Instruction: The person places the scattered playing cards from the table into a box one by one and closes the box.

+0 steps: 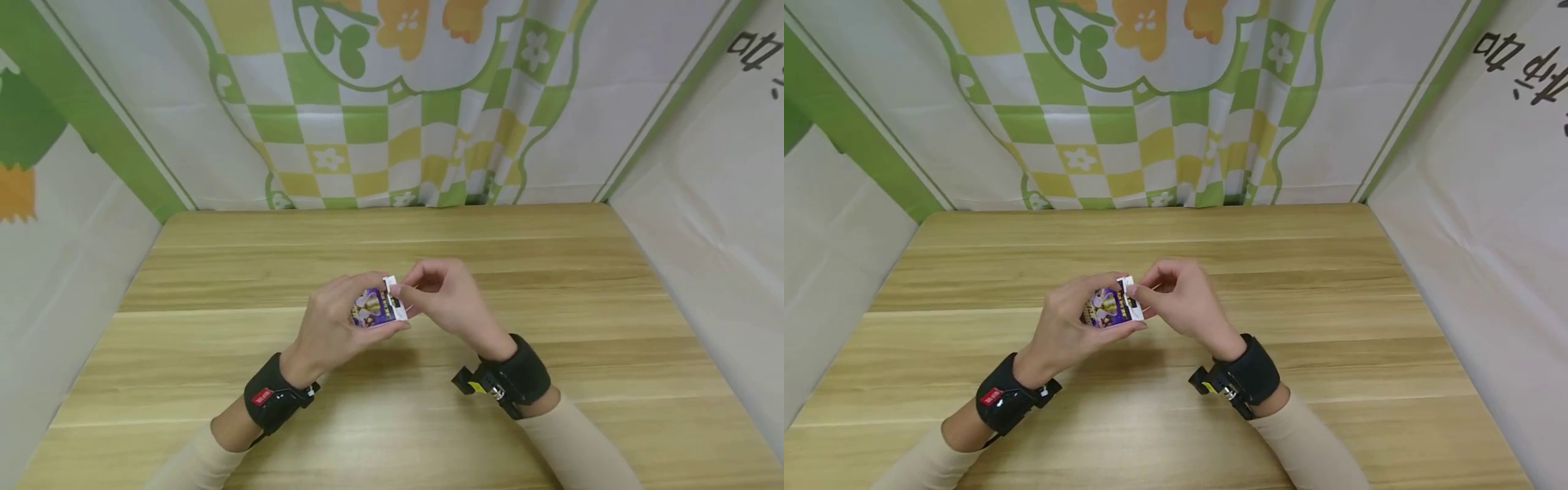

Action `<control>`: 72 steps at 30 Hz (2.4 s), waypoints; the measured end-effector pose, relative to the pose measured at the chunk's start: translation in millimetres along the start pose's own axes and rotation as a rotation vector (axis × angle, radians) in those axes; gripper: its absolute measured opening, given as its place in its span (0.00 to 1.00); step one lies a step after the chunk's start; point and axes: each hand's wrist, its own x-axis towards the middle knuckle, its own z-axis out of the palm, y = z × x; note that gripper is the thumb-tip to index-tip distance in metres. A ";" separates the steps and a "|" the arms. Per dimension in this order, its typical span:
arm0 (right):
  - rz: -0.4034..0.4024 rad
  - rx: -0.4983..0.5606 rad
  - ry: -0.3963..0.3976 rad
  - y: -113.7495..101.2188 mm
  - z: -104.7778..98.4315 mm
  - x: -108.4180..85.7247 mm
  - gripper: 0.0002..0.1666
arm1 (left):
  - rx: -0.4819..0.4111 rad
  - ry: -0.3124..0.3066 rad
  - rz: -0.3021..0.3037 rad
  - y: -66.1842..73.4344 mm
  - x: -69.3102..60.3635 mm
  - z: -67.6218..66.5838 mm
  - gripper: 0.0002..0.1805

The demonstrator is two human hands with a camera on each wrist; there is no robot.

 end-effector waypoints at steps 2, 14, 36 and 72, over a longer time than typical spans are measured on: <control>-0.026 -0.091 0.040 -2.3 3.8 -2.3 0.06 | 0.029 -0.006 -0.035 1.5 -0.1 -0.4 0.39; 0.125 -0.052 0.017 -13.8 19.0 -13.4 0.17 | 0.124 0.012 -0.156 1.2 -1.6 -1.5 0.40; 0.215 0.016 -0.266 16.3 -4.0 10.0 0.30 | -0.049 -0.348 0.021 -7.7 2.2 -10.5 0.58; 0.478 -0.366 0.065 115.2 -115.0 55.5 0.18 | 0.098 -0.715 -0.278 -45.4 10.7 -32.9 0.26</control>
